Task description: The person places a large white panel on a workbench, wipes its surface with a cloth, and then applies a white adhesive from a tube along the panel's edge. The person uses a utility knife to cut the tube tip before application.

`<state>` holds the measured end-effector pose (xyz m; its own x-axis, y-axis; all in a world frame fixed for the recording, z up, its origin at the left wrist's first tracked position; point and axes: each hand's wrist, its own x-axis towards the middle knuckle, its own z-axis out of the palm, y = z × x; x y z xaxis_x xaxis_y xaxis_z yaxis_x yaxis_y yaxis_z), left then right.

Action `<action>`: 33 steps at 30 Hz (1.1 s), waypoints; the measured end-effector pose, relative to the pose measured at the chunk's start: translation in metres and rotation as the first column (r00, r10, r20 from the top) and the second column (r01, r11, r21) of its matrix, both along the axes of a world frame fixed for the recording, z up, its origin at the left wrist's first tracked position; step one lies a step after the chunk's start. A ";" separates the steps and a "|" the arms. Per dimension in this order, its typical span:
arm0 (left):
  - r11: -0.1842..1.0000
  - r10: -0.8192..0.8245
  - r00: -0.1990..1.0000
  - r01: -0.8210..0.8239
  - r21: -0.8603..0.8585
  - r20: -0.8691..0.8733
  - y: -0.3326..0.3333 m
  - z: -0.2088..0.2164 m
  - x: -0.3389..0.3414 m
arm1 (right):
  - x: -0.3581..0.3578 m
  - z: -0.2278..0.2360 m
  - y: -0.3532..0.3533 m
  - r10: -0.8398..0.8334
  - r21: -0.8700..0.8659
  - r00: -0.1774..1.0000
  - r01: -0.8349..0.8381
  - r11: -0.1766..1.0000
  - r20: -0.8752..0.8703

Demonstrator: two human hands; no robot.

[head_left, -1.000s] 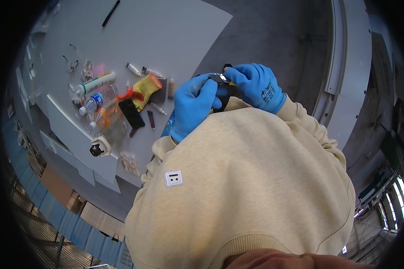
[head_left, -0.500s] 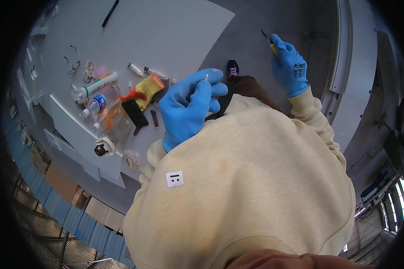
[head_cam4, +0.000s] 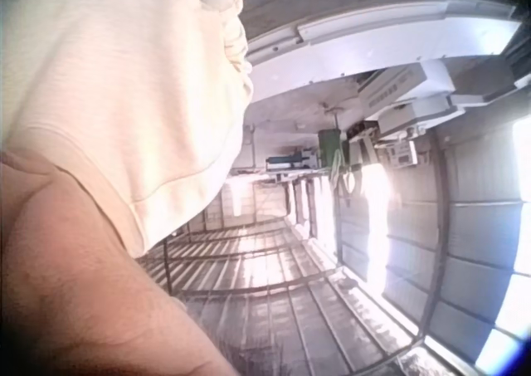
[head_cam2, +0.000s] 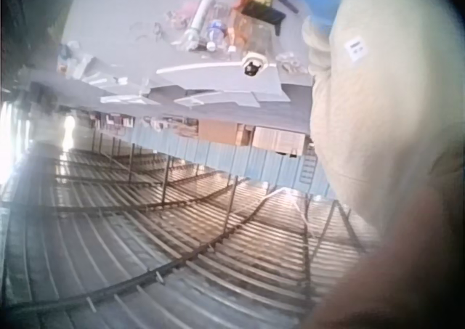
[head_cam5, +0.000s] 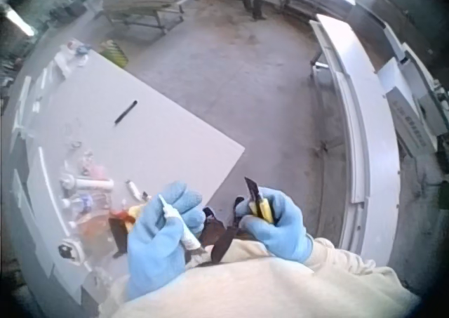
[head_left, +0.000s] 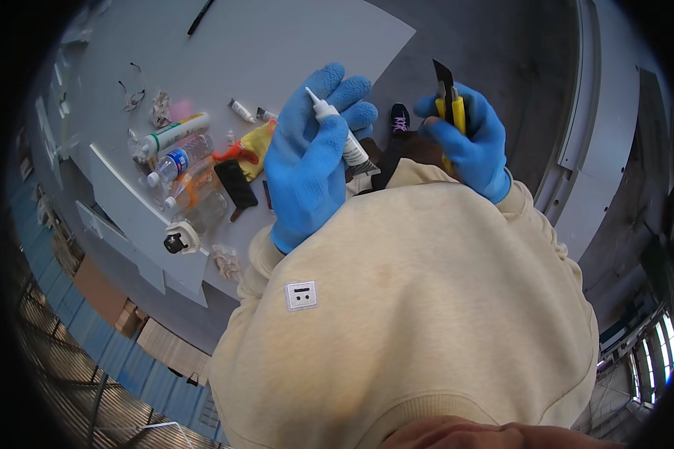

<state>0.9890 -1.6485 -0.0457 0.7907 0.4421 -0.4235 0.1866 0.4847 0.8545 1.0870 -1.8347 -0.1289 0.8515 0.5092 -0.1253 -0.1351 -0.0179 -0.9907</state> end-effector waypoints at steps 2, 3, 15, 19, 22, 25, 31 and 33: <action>0.999 0.042 0.997 -0.043 0.010 0.062 -0.001 0.002 0.008 | -0.014 0.021 0.011 0.091 0.134 0.932 -0.046 0.990 -0.352; 1.000 0.022 0.995 -0.023 0.008 0.096 0.000 0.002 0.011 | -0.015 0.020 0.019 0.175 0.221 0.941 -0.112 0.969 -0.290; 0.994 -0.078 0.990 0.069 0.081 0.114 -0.004 0.013 0.022 | -0.009 0.022 0.033 0.280 0.289 0.923 -0.353 0.890 0.265; 0.995 -0.091 0.989 0.084 0.061 0.116 -0.003 0.015 0.023 | -0.007 0.024 0.035 0.270 0.274 0.909 -0.360 0.892 0.318; 0.995 -0.092 0.991 0.086 0.055 0.102 -0.003 0.016 0.023 | -0.007 0.024 0.035 0.268 0.257 0.906 -0.358 0.898 0.327; 0.994 -0.099 0.989 0.093 0.065 0.107 -0.003 0.016 0.022 | -0.008 0.024 0.034 0.265 0.234 0.900 -0.357 0.904 0.347; 0.991 -0.114 0.987 0.104 0.090 0.111 -0.005 0.013 0.022 | -0.008 0.023 0.032 0.258 0.211 0.887 -0.356 0.911 0.383; 0.990 -0.117 0.986 0.106 0.091 0.120 -0.006 0.011 0.022 | -0.008 0.022 0.029 0.273 0.209 0.893 -0.361 0.909 0.357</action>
<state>1.0114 -1.6543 -0.0344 0.8813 0.3783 -0.2832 0.1245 0.3921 0.9115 1.0789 -1.8055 -0.1074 0.6104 0.7344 0.2967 0.1508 0.2600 -0.9538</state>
